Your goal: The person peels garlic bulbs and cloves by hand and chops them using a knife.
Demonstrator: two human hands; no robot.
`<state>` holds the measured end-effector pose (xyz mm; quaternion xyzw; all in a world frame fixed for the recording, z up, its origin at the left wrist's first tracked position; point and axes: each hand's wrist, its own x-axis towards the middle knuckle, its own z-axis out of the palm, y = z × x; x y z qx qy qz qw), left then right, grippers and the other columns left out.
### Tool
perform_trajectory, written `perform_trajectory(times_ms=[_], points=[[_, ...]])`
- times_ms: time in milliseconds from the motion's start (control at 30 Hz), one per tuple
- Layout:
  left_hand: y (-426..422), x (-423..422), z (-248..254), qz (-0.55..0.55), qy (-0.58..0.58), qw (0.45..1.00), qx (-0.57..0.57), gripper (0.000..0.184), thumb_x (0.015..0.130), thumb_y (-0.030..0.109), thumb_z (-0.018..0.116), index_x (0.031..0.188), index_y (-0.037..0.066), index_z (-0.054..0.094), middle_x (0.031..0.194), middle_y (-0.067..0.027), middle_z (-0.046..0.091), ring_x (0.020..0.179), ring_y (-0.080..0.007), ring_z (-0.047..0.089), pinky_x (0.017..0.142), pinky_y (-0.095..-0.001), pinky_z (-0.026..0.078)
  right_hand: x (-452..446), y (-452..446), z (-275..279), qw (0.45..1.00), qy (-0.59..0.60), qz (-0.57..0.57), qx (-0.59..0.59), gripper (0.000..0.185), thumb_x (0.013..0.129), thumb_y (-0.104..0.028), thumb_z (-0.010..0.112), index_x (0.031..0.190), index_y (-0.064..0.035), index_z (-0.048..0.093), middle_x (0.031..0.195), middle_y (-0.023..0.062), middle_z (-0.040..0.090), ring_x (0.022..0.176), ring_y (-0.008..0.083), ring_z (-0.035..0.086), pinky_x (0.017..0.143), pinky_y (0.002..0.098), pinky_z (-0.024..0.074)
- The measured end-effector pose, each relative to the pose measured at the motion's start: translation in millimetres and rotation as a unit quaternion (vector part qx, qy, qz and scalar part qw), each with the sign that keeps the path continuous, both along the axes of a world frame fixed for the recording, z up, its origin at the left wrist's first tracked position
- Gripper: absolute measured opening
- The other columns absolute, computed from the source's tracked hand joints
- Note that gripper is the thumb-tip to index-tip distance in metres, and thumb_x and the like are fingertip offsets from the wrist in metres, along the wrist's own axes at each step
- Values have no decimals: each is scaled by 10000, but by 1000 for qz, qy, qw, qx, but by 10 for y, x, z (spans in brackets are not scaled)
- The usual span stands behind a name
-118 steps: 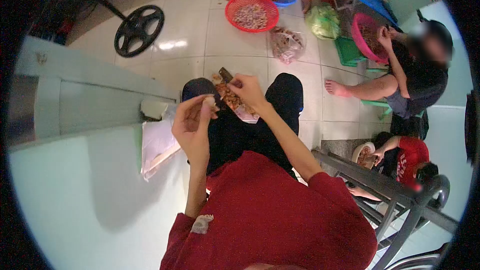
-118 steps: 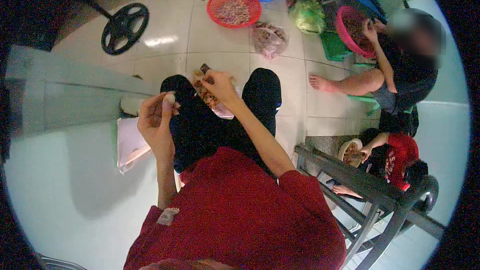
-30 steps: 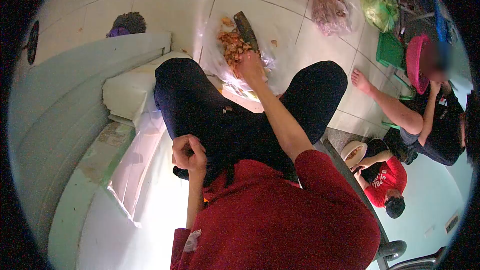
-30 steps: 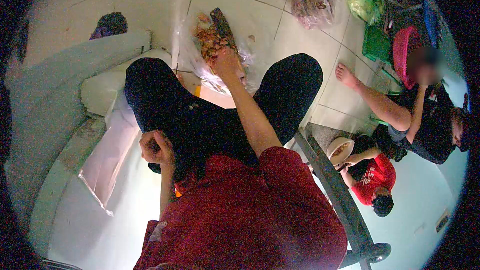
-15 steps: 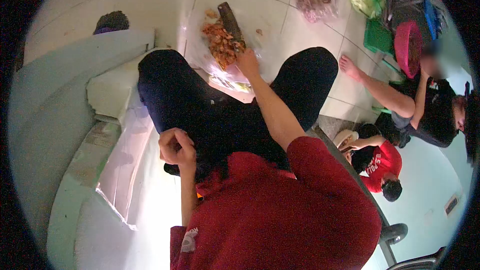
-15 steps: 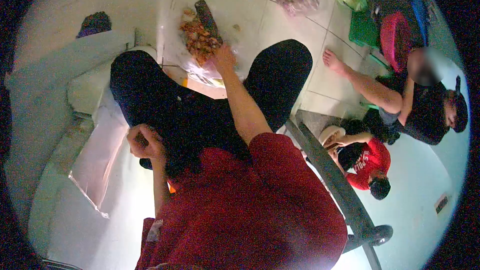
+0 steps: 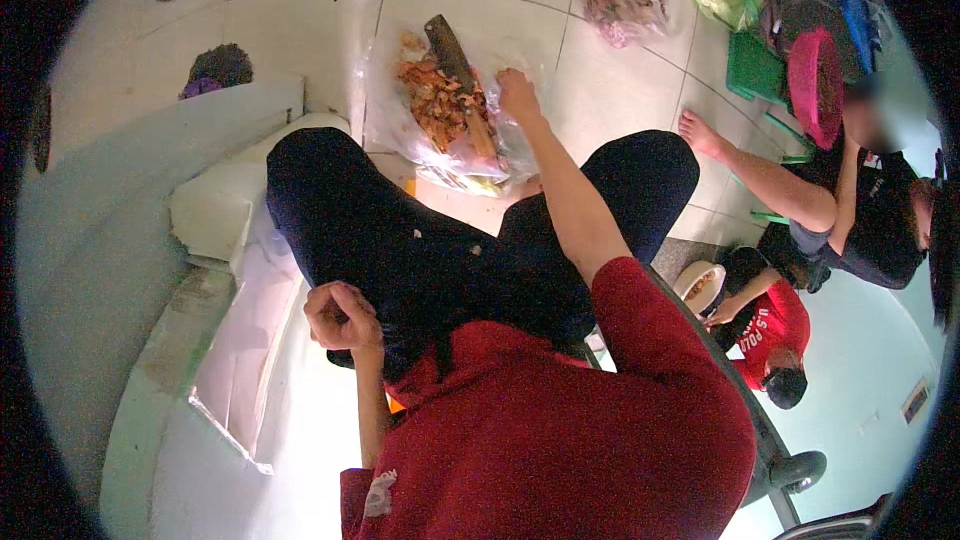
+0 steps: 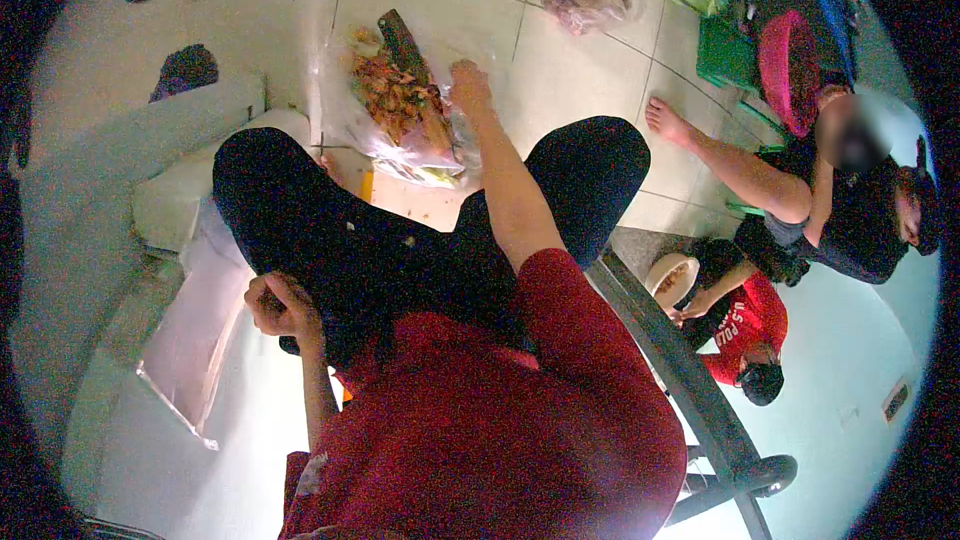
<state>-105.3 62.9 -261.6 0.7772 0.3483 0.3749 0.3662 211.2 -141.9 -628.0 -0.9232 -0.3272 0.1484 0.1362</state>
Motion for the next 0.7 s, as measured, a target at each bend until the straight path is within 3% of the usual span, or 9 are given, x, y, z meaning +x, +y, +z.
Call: perform_trajectory(times_ms=[133,267,367,433,467,500,567,633,700], points=[[5,71,7,-9,20,1000,5,113,955,54,567,857,0,546,672,-86,586,414,-76,466,381,-212,343,-79,61,43,994,-81,-4,76,277,798,-72,551,1061,-41,629,1103,189,593,1116,354,528,896,495,481],[36,131,4,-16,0,999,-32,121,956,76,580,865,2,552,656,-78,579,416,-73,467,387,-209,345,-42,141,171,997,-22,-67,14,165,804,-90,559,939,-39,640,991,183,615,1043,373,546,908,472,462],[46,130,-48,-28,3,999,32,118,951,82,595,876,1,553,636,-59,572,427,-63,478,395,-203,355,-61,90,26,998,-18,-43,-32,129,817,-120,572,881,-43,653,926,170,620,993,379,557,935,448,439],[-10,159,-17,3,4,995,-100,110,947,78,604,886,3,550,629,-42,572,442,-53,488,403,-198,363,-71,86,184,998,-24,-20,-61,133,829,-144,582,873,-49,664,891,163,618,965,376,564,946,437,427],[-13,225,41,-16,0,997,-78,105,942,74,612,893,6,548,631,-32,576,451,-47,496,411,-192,371,-112,96,381,996,14,-69,50,152,824,-122,599,923,-32,671,924,182,621,994,373,549,903,452,446],[-9,235,53,-5,7,989,-149,98,938,68,616,897,8,550,621,-25,573,451,-44,494,415,-189,372,-169,106,504,979,54,-115,163,187,819,-101,617,974,-15,677,958,202,623,1024,370,534,860,467,464],[-53,267,118,-16,10,984,-177,114,934,114,640,917,24,571,679,-26,577,540,-46,483,496,-203,397,-195,217,749,962,78,-137,221,174,839,-119,636,979,-26,684,986,180,622,1026,343,547,861,442,478],[-41,277,133,-40,54,989,-130,147,905,106,681,988,24,592,707,-5,591,575,-49,500,505,-201,403,-246,269,1108,942,104,-159,278,163,860,-137,654,984,-38,692,1014,157,621,1028,315,559,863,416,491],[-92,381,206,-36,47,986,-158,194,880,118,715,1010,39,595,784,-20,601,592,-68,519,511,-216,423,-360,322,1942,885,308,-170,306,356,1024,-296,471,1258,-81,630,1346,108,464,1201,212,511,1002,361,449]])
